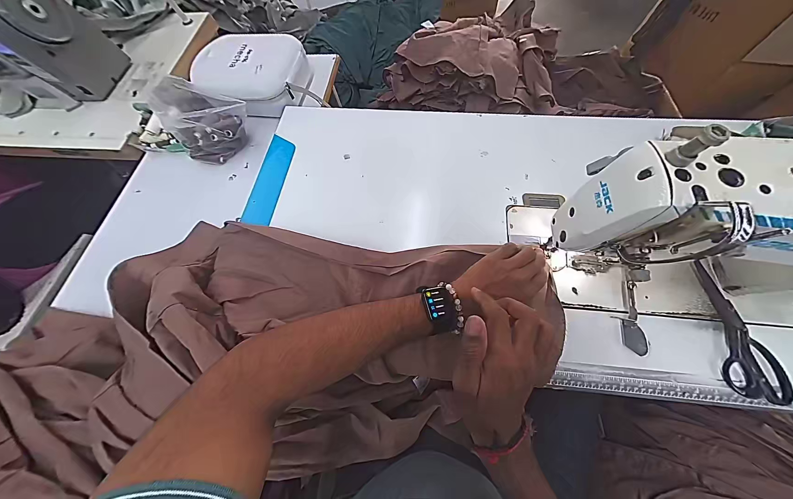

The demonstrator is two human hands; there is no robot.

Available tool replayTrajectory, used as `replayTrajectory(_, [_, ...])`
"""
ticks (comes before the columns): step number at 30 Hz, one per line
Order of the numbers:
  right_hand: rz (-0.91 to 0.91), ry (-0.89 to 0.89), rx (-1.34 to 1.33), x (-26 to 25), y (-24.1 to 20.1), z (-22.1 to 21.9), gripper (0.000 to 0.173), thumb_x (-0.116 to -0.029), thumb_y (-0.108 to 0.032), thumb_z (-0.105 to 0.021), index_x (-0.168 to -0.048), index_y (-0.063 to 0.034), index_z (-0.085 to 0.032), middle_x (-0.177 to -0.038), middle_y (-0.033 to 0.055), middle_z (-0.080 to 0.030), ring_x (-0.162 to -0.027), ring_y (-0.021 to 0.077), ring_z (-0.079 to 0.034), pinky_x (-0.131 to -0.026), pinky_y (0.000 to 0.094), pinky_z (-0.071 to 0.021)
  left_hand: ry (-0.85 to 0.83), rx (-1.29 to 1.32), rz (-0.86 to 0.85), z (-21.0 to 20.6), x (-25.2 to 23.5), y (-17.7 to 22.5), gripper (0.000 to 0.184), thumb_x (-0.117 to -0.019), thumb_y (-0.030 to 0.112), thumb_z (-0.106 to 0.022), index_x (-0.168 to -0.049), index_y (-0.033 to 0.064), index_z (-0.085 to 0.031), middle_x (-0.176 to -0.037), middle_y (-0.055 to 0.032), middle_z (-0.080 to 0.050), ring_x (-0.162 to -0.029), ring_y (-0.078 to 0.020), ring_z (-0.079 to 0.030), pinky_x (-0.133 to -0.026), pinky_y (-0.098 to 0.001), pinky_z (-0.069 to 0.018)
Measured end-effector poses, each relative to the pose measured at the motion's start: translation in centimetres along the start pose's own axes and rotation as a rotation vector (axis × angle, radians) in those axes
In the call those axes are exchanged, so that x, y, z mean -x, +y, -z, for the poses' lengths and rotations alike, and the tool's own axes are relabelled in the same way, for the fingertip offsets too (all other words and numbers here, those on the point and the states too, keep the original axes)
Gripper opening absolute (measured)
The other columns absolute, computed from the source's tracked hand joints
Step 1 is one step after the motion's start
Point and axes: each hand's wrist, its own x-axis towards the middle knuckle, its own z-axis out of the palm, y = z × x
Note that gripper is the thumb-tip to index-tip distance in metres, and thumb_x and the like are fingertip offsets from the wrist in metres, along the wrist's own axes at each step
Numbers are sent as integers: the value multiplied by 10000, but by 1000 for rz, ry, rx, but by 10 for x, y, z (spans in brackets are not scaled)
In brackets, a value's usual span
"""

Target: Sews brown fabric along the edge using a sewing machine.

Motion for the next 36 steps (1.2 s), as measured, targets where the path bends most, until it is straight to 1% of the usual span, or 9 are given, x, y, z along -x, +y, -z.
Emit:
replayTrajectory(3, [-5,-34,-101,3,0,2,579,-1059,-463,-282,-1220,-169,-754,-1110,97,-650,-1081,272,-546,-901,492,-398,442,47,-158,-79,-30,-22,391,-1024,112,-375,-1228,-2,-688,-1235,-188,-698,-1135,-312,-670,-939,-414,-525])
replayTrajectory(9, [25,-86,-155,6,0,-3,584,-1062,-491,-276,-1195,-204,-767,-1085,67,-637,-1058,241,-536,-886,477,-393,529,-22,-162,-101,-42,-28,320,-1021,101,-426,-1127,52,-724,-1157,-115,-733,-1117,-253,-677,-883,-374,-532])
replayTrajectory(13, [114,-147,-243,9,-1,-2,573,-1063,-529,-295,-1150,-250,-788,-1081,63,-643,-1056,244,-542,-881,474,-404,-51,222,-40,12,4,-15,371,-1060,-35,-341,-1326,-119,-587,-1311,-259,-645,-1146,-329,-649,-978,-393,-476])
replayTrajectory(15, [161,-173,-399,12,-2,0,565,-1071,-546,-277,-1098,-310,-790,-1076,16,-639,-1083,190,-527,-925,441,-381,19,293,-57,0,2,-16,370,-1037,-57,-378,-1333,-120,-590,-1306,-271,-644,-1127,-362,-653,-962,-415,-482])
replayTrajectory(19, [96,-97,-455,12,-4,4,587,-1070,-519,-270,-1134,-225,-774,-1032,12,-632,-1039,179,-541,-880,411,-418,471,-2,-164,-102,-42,-28,318,-1024,117,-427,-1164,50,-705,-1204,-124,-711,-1166,-263,-653,-921,-376,-517])
replayTrajectory(30, [29,-124,-170,13,-4,-2,612,-1041,-557,-323,-1252,-167,-746,-1071,66,-642,-1012,238,-546,-834,462,-411,471,-29,-181,-81,-33,-27,314,-1012,14,-419,-1147,-10,-702,-1130,-160,-727,-1010,-300,-727,-804,-391,-597])
replayTrajectory(33, [108,-189,-308,12,-5,0,613,-1049,-602,-308,-1185,-237,-781,-1017,45,-634,-977,210,-543,-819,430,-416,-90,-87,-77,-13,-24,-11,397,-1077,18,-348,-1422,-16,-542,-1476,-151,-568,-1332,-272,-567,-1044,-371,-468])
replayTrajectory(34, [139,-205,-411,13,-5,2,586,-1055,-591,-307,-1132,-274,-794,-989,13,-619,-975,181,-525,-831,408,-405,196,-52,-118,-50,-30,-18,353,-1049,51,-393,-1276,8,-659,-1324,-147,-674,-1217,-278,-640,-955,-372,-513])
replayTrajectory(36, [179,-180,-516,16,-7,5,553,-1053,-568,-307,-1086,-312,-797,-953,-28,-601,-968,145,-504,-841,383,-385,339,-2,-150,-81,-38,-24,340,-1030,103,-408,-1218,33,-683,-1274,-136,-683,-1219,-278,-625,-955,-389,-502])
